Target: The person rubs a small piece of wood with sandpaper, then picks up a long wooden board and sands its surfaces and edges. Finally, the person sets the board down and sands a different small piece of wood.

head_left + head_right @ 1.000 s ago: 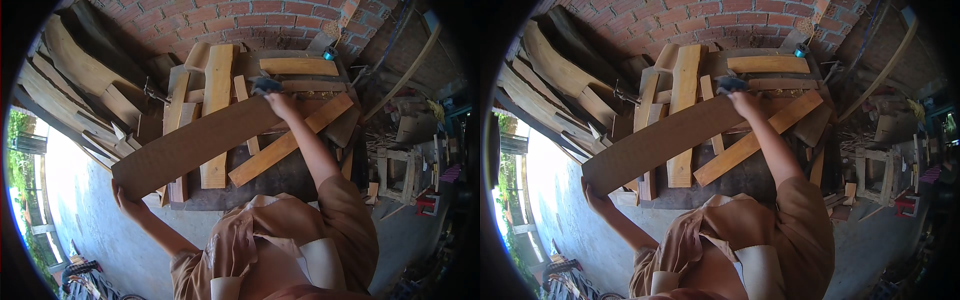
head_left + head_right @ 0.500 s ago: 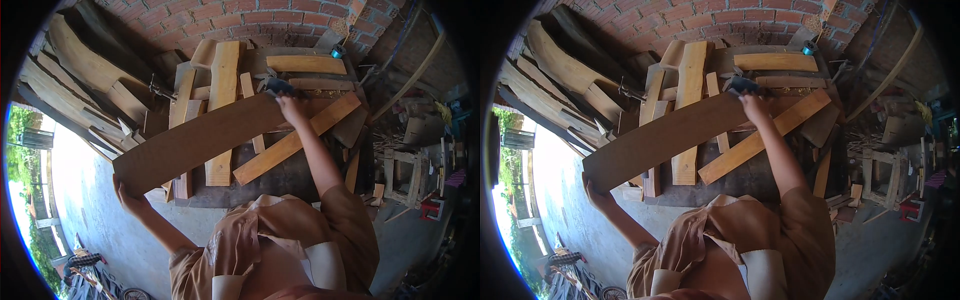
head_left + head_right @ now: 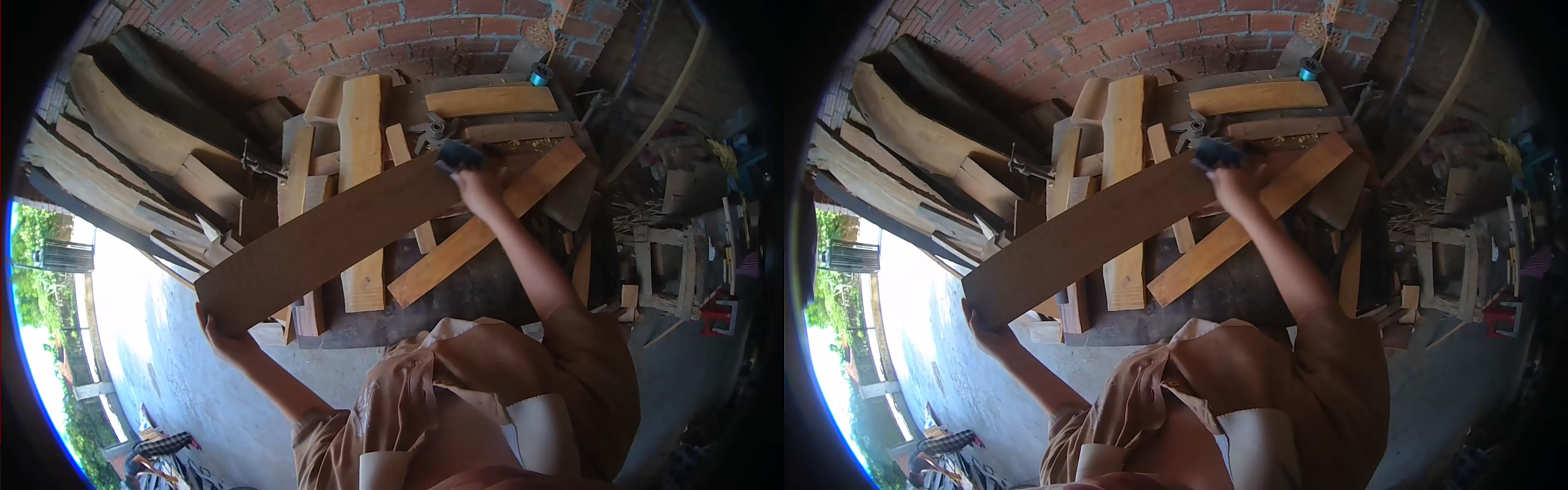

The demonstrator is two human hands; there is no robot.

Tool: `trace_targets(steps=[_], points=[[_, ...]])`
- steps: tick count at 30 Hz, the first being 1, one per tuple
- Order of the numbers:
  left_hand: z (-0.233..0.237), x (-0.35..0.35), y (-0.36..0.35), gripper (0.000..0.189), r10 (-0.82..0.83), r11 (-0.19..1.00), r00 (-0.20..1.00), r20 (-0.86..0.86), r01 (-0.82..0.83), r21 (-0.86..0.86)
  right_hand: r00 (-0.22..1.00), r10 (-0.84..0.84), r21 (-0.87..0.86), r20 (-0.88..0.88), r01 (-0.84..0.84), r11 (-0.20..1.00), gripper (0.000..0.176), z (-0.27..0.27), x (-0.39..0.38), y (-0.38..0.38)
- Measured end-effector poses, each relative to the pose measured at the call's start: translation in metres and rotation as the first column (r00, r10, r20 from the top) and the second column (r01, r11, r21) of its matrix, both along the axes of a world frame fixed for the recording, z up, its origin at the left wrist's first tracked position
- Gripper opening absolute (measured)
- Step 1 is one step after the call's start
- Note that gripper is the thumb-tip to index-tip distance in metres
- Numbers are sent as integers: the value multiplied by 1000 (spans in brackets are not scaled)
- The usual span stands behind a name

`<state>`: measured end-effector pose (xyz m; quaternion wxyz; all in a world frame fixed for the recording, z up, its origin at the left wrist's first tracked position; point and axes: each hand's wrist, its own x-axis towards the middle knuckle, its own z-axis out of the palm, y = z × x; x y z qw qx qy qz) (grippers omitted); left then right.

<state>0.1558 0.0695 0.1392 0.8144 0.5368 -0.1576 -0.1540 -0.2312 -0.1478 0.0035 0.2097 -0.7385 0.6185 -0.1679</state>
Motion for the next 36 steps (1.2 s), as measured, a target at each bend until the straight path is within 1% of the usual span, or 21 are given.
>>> trace_targets(steps=[1, 3, 5, 8, 10, 11, 13, 17, 19, 21, 23, 24, 25, 27, 29, 31, 32, 33, 34, 35, 36], points=[[0, -1, -2, 41, 28, 1000, 999, 15, -28, -2, 987, 44, 26, -156, -40, 999, 24, 19, 14, 14], [-2, 1, -3, 42, 28, 999, 1000, -8, -28, -16, 984, 175, -380, -42, -178, 908, 24, 11, 48, 57], [-4, 6, -2, 42, 16, 999, 1000, 3, -16, -28, 925, 377, -389, 49, -330, 860, 25, 22, 55, 84], [-5, 6, 1, 43, 5, 1000, 1000, -7, -5, 4, 994, 106, -142, -2, -105, 984, 27, 13, 19, 50], [-4, 2, 2, 43, 9, 1000, 1000, -13, -9, 3, 970, -158, -190, -184, 122, 974, 32, -13, -18, 17], [-2, 0, 2, 43, 13, 1000, 1000, -17, -13, 2, 970, -180, -266, -164, 133, 955, 32, -25, -30, 9], [-1, 1, 0, 43, 16, 1000, 1000, -12, -16, -3, 943, -55, 85, -328, 88, 993, 30, 24, -2, 23], [0, 5, -4, 45, 20, 1000, 1000, -20, -20, -7, 943, 314, -550, 113, -204, 810, 18, 18, 65, 94], [-2, 6, -3, 45, 12, 1000, 1000, -9, -12, 6, 950, 302, -490, 78, -227, 842, 20, 24, 54, 90], [-5, 10, 0, 45, 10, 1000, 1000, -1, -10, 18, 989, -11, -133, 145, 31, 991, 19, 2, 22, 52], [-11, 10, 5, 45, -1, 1000, 1000, 7, 0, 25, 939, -258, -206, 228, 306, 929, 22, -45, -4, 14], [-12, 10, 5, 45, 3, 1000, 1000, -1, -3, 26, 940, -245, -222, -238, 193, 956, 26, -8, 1, 22], [-11, 9, 4, 46, 9, 1000, 1000, -16, -8, 21, 953, -173, 8, -248, 181, 984, 24, 25, 20, 34], [-8, 6, 1, 46, 16, 1000, 999, -35, -16, 17, 1000, 2, -363, -26, -12, 932, 22, -5, 52, 69], [-4, 4, -1, 47, 21, 1000, 999, -44, -20, 11, 956, 282, -385, 86, -229, 894, 25, 20, 64, 99], [-3, 3, 1, 47, 13, 1000, 999, -42, -12, 21, 956, 259, -347, 141, -197, 917, 20, 11, 46, 83], [-3, 4, 2, 47, 2, 1000, 999, -47, 0, 31, 993, 116, -36, -8, -116, 993, 15, 15, 25, 64], [-6, 7, 3, 47, 3, 999, 999, -42, -2, 32, 982, -106, 223, 153, 70, 972, 17, 10, 5, 41], [-11, 9, 5, 47, 5, 999, 1000, -29, -4, 34, 992, -118, -46, -53, 116, 992, 22, -10, -16, 26], [-14, 10, 7, 47, 6, 999, 1000, -18, -6, 38, 988, -129, -386, 81, 151, 910, 24, -32, -28, 14], [-14, 9, 6, 47, 8, 999, 1000, -21, -8, 33, 984, -155, -339, -88, 117, 933, 22, -18, -21, 19]])
